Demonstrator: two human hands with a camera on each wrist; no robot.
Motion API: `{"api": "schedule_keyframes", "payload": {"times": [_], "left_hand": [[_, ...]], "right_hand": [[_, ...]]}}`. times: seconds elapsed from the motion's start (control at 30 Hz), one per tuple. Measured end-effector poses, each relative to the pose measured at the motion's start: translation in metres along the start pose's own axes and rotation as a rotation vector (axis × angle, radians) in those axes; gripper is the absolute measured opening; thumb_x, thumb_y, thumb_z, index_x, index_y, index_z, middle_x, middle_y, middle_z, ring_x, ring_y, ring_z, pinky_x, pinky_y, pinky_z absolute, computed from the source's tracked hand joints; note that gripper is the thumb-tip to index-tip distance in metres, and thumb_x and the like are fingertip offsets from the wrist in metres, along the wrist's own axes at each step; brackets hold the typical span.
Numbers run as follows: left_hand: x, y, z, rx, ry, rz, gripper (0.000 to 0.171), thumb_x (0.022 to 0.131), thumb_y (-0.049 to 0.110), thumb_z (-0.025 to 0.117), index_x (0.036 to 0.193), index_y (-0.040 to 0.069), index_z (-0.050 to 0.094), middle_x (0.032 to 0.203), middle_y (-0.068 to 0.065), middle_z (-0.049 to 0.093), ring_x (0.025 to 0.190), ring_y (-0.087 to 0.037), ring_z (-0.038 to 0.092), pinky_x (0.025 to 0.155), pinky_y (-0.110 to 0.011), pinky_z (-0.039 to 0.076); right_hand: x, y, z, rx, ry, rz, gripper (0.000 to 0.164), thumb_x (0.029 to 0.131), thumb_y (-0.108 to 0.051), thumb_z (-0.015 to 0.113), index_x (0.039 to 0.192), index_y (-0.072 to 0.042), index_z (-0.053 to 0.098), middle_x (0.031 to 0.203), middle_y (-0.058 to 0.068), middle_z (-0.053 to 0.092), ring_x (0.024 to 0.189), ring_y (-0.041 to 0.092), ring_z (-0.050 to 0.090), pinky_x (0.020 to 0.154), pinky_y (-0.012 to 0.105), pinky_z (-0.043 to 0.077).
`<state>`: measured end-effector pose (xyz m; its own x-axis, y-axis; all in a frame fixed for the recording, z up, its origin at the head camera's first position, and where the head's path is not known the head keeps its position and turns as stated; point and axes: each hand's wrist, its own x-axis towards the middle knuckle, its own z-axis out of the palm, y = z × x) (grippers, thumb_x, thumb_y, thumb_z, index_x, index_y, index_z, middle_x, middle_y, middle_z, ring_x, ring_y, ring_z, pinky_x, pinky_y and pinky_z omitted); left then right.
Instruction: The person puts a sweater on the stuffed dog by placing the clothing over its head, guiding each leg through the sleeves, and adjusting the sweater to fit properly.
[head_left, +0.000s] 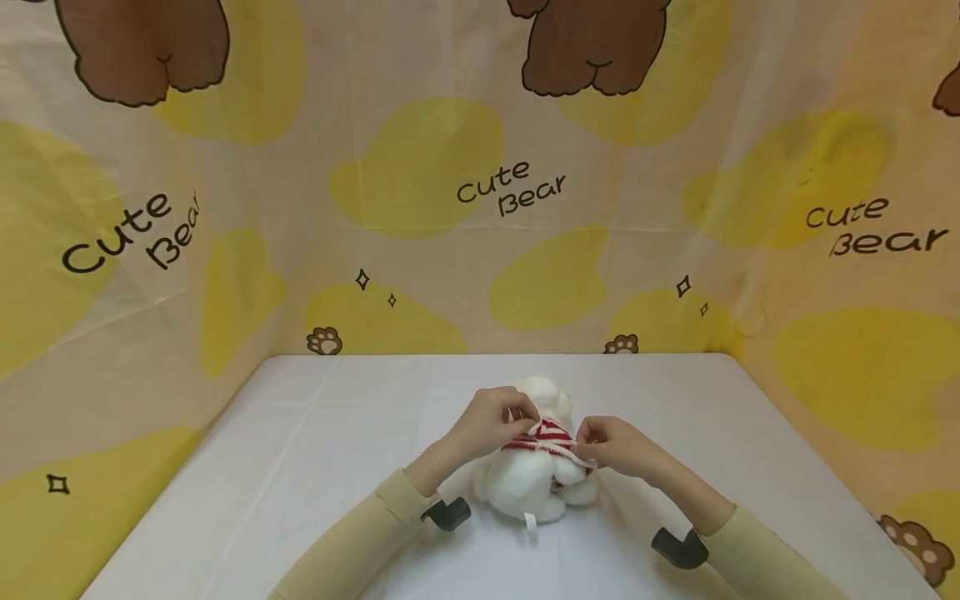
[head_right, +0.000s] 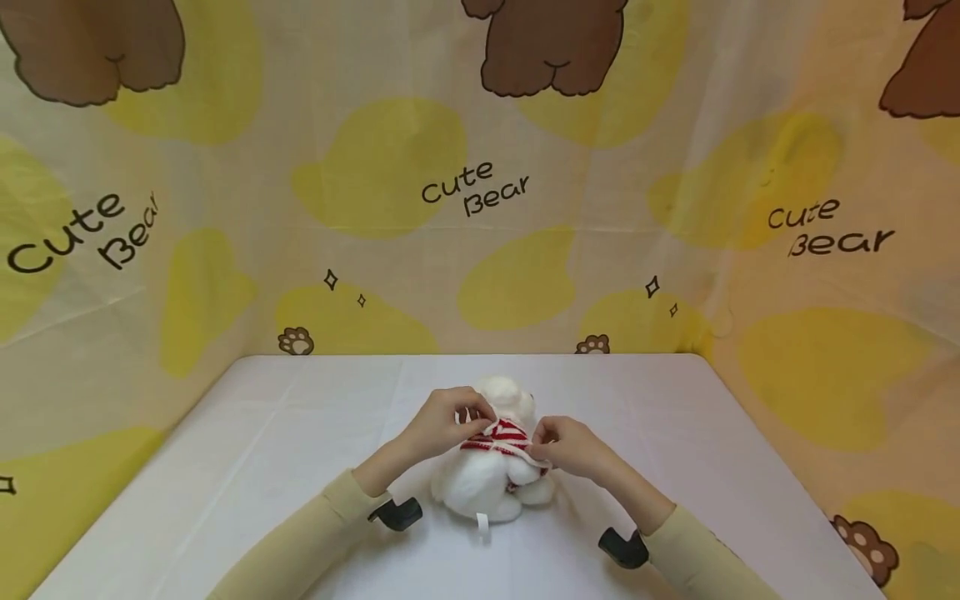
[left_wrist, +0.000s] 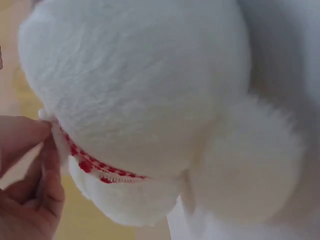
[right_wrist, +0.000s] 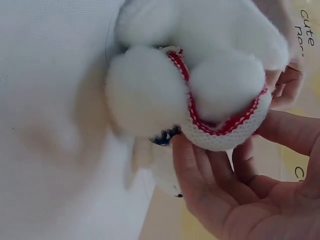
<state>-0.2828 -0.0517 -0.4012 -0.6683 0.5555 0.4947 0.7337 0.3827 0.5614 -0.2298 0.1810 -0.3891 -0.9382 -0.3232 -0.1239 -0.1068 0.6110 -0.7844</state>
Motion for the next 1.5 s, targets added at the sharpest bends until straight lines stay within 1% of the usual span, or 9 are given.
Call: {"api": "schedule_keyframes", "payload": {"times": [0.13,0.27,0.47,0.67,0.83,0.97,1.3,1.4,1.5], "left_hand": [[0.001,0.0,-0.001,0.043,-0.052,-0.081,0.008,0.082,0.005,0.065,0.082,0.013,0.068,0.075,0.004,0.065,0.067,-0.002,0.054,0.059,-0.017,0.045],[0.003,-0.001,-0.002,0.077,-0.104,-0.114,0.009,0.082,0.005,0.067,0.084,0.011,0.073,0.078,0.002,0.068,0.065,-0.003,0.052,0.059,-0.017,0.045],[0.009,0.0,-0.001,0.052,-0.168,-0.125,0.006,0.08,0.009,0.072,0.084,0.012,0.076,0.082,0.002,0.072,0.071,-0.002,0.055,0.063,-0.016,0.047],[0.013,0.001,-0.003,-0.016,-0.209,-0.161,0.008,0.077,0.006,0.074,0.082,0.012,0.076,0.077,0.003,0.07,0.064,-0.002,0.053,0.058,-0.017,0.045],[0.014,0.0,-0.004,-0.018,-0.245,-0.114,0.01,0.075,0.005,0.075,0.082,0.012,0.075,0.07,0.003,0.066,0.063,-0.001,0.052,0.057,-0.017,0.045],[0.016,0.0,-0.003,-0.002,-0.259,-0.087,0.009,0.076,0.004,0.074,0.081,0.011,0.075,0.073,0.001,0.068,0.064,0.001,0.053,0.059,-0.016,0.046],[0.022,0.003,-0.006,0.08,-0.421,0.025,0.017,0.076,0.002,0.069,0.09,0.012,0.074,0.064,0.008,0.056,0.06,0.002,0.047,0.056,-0.013,0.04],[0.022,0.005,-0.005,0.093,-0.434,0.04,0.02,0.076,0.002,0.069,0.092,0.013,0.074,0.065,0.008,0.055,0.059,0.001,0.046,0.054,-0.013,0.039],[0.022,0.004,-0.004,0.097,-0.416,0.044,0.021,0.075,0.002,0.069,0.092,0.014,0.073,0.066,0.006,0.055,0.06,0.0,0.046,0.053,-0.014,0.04]], "right_hand": [[0.003,0.001,0.001,0.034,0.007,-0.007,0.014,0.087,-0.017,0.063,0.087,-0.005,0.056,0.081,0.003,0.056,0.078,0.017,0.053,0.073,0.034,0.054],[0.004,0.001,0.003,0.064,0.027,-0.025,0.013,0.087,-0.015,0.063,0.086,-0.004,0.055,0.079,0.004,0.057,0.077,0.017,0.054,0.074,0.035,0.054],[0.004,0.002,0.006,0.104,0.051,-0.062,0.013,0.088,-0.012,0.062,0.087,-0.003,0.053,0.079,0.003,0.059,0.078,0.017,0.056,0.073,0.036,0.054],[0.007,0.006,0.009,0.12,0.059,-0.094,0.014,0.09,-0.014,0.062,0.088,-0.003,0.052,0.077,0.002,0.061,0.075,0.016,0.055,0.07,0.034,0.052],[0.007,0.007,0.012,0.139,0.083,-0.113,0.014,0.09,-0.012,0.061,0.089,-0.002,0.051,0.075,0.003,0.062,0.073,0.016,0.055,0.069,0.035,0.052],[0.007,0.006,0.014,0.133,0.125,-0.101,0.014,0.09,-0.011,0.061,0.089,-0.003,0.05,0.074,0.003,0.062,0.071,0.015,0.054,0.067,0.035,0.051],[0.01,0.003,0.019,0.154,0.197,-0.001,0.009,0.09,-0.007,0.059,0.089,-0.004,0.05,0.07,0.003,0.062,0.071,0.015,0.053,0.068,0.033,0.048],[0.011,0.003,0.02,0.176,0.201,0.016,0.009,0.091,-0.007,0.058,0.089,-0.004,0.05,0.068,0.002,0.059,0.072,0.014,0.053,0.068,0.032,0.049],[0.012,0.003,0.02,0.197,0.2,0.014,0.008,0.091,-0.007,0.058,0.09,-0.003,0.05,0.065,0.001,0.056,0.071,0.014,0.052,0.068,0.031,0.048]]}}
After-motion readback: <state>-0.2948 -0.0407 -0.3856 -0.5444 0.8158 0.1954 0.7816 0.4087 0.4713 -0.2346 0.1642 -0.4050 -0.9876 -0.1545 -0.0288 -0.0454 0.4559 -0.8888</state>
